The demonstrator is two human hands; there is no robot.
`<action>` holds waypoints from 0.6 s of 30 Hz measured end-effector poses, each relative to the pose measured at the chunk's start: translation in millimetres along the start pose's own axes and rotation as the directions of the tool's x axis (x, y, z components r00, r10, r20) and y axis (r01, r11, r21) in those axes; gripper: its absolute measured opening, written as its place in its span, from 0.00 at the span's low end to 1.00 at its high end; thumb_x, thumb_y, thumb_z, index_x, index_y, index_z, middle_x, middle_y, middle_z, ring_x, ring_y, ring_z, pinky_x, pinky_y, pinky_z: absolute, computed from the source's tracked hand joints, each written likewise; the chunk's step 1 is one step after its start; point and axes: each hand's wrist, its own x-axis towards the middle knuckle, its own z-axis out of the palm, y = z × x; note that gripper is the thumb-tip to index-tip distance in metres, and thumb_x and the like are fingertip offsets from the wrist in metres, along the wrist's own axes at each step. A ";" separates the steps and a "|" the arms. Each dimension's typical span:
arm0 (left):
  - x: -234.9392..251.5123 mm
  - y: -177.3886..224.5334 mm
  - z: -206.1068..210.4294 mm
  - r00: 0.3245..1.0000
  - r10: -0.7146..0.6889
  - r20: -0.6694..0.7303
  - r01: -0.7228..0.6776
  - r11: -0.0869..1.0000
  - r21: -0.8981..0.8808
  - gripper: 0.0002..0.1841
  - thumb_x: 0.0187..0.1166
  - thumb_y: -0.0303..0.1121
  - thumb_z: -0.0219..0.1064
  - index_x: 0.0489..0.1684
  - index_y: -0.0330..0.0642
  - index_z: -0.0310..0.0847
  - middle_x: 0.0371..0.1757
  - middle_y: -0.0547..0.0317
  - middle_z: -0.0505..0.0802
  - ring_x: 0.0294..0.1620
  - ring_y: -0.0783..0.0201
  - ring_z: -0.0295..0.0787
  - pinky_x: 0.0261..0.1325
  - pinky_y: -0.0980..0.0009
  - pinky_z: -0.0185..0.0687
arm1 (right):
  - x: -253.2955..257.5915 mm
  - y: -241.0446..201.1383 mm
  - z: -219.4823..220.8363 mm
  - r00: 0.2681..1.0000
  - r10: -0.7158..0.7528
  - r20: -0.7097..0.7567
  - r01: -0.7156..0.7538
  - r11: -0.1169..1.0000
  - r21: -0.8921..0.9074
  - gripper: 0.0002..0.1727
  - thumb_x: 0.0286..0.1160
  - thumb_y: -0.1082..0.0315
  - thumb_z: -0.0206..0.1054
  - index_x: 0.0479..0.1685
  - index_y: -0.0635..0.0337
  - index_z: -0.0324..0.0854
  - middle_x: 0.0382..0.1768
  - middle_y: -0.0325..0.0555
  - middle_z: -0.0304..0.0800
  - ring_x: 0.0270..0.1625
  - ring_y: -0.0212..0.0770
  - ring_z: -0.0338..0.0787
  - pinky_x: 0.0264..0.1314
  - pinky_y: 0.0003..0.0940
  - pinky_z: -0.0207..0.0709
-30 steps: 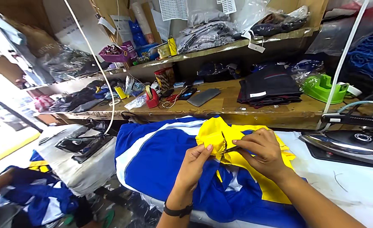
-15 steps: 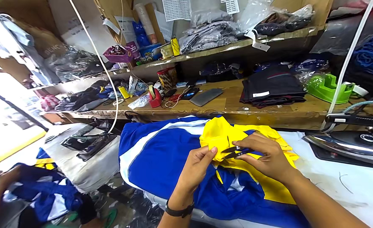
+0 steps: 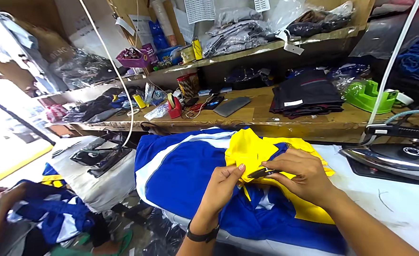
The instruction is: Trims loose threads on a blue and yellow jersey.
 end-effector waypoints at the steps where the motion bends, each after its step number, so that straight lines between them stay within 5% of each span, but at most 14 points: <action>1: -0.3 0.5 -0.1 1.000 -0.009 0.004 0.009 1.000 -0.009 0.19 0.88 0.30 0.53 0.25 0.43 0.87 0.30 0.69 0.93 0.35 0.78 0.91 0.46 0.76 0.88 | -0.2 0.6 -0.1 1.000 0.002 0.003 -0.002 1.000 0.013 0.12 0.82 0.54 0.68 0.50 0.45 0.95 0.37 0.37 0.95 0.40 0.34 0.86 0.47 0.31 0.75; 6: -1.7 0.0 -1.3 0.999 -0.030 -0.010 0.030 0.998 -0.049 0.19 0.90 0.32 0.52 0.29 0.43 0.88 0.33 0.69 0.94 0.37 0.77 0.91 0.44 0.77 0.88 | -1.0 -1.3 -9.1 0.998 -0.012 0.070 0.009 0.999 0.036 0.13 0.80 0.53 0.68 0.52 0.44 0.94 0.39 0.35 0.94 0.42 0.34 0.86 0.49 0.34 0.73; 10: -2.4 -2.9 -4.1 0.985 -0.169 -0.036 0.154 0.954 -0.256 0.20 0.91 0.34 0.49 0.39 0.40 0.90 0.44 0.60 0.96 0.44 0.73 0.92 0.46 0.75 0.88 | -12.1 -11.8 -21.2 0.959 0.254 0.125 -0.261 0.964 0.049 0.21 0.76 0.46 0.68 0.55 0.50 0.90 0.44 0.36 0.92 0.44 0.27 0.89 0.47 0.26 0.85; 13: -2.8 -6.3 -5.9 0.960 -0.277 -0.038 0.233 0.870 -0.435 0.20 0.93 0.35 0.46 0.53 0.35 0.87 0.58 0.49 0.94 0.53 0.66 0.94 0.48 0.74 0.89 | -17.6 -30.5 -24.5 0.892 0.432 0.134 -0.418 0.900 -0.125 0.32 0.73 0.34 0.64 0.61 0.51 0.86 0.47 0.41 0.92 0.42 0.39 0.90 0.39 0.44 0.82; 18: -4.7 -6.7 -1.9 0.935 -0.354 -0.024 0.289 0.798 -0.530 0.21 0.93 0.35 0.43 0.63 0.34 0.83 0.65 0.47 0.92 0.59 0.63 0.93 0.53 0.71 0.88 | -13.0 -53.3 -13.3 0.918 0.396 -0.007 -0.384 0.886 -0.259 0.24 0.75 0.41 0.64 0.44 0.51 0.92 0.33 0.37 0.89 0.31 0.38 0.86 0.28 0.37 0.75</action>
